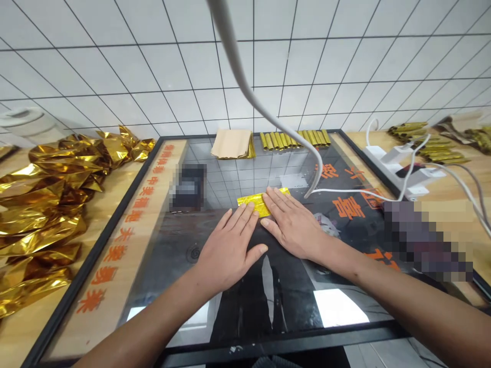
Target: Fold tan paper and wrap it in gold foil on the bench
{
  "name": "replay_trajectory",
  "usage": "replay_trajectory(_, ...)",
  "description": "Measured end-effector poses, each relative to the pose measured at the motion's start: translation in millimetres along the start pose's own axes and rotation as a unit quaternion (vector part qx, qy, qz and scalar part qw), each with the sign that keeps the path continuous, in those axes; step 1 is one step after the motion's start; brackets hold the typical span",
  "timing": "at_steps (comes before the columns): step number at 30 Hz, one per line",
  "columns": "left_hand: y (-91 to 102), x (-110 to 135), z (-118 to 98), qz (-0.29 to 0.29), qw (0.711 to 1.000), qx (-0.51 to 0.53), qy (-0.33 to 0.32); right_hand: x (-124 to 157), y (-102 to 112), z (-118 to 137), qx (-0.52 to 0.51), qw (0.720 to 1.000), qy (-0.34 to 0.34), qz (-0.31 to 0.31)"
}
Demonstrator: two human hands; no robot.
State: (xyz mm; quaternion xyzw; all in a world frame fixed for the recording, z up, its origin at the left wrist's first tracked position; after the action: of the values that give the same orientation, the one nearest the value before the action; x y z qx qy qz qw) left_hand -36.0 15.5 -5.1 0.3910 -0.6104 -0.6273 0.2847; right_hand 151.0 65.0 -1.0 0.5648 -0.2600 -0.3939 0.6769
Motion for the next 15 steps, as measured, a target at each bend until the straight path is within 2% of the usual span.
replay_trajectory(4,7.3,-2.8,-0.1,-0.025,1.0,0.0,0.01,0.9,-0.1,0.0,0.004,1.0,0.002,-0.008)
replay_trajectory(9,16.1,-36.1,-13.2,-0.037,0.999,0.008,-0.005,-1.2,-4.4,-1.4,0.013,1.0,0.009,-0.01)
replay_trajectory(12,8.6,-54.7,-16.8,-0.002,1.0,0.027,0.013,-0.5,-6.4,-3.2,0.013,1.0,0.022,-0.016)
replay_trajectory(15,-1.4,-56.9,-12.9,0.014,0.998,0.042,0.041,0.5,-5.8,-3.1,0.007,0.999,0.026,-0.029)
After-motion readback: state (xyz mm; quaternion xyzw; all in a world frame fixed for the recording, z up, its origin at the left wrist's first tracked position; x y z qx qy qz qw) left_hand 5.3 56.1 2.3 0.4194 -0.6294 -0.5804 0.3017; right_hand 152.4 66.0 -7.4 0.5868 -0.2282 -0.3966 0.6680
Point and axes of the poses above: each hand's wrist, its own x-axis away from the middle knuckle, its own y-axis out of the back of the hand, z = x × y, the point moved 4 cm from there along -x, towards the middle knuckle, and after that the axes turned 4 degrees about -x, right-handed, at the moved point
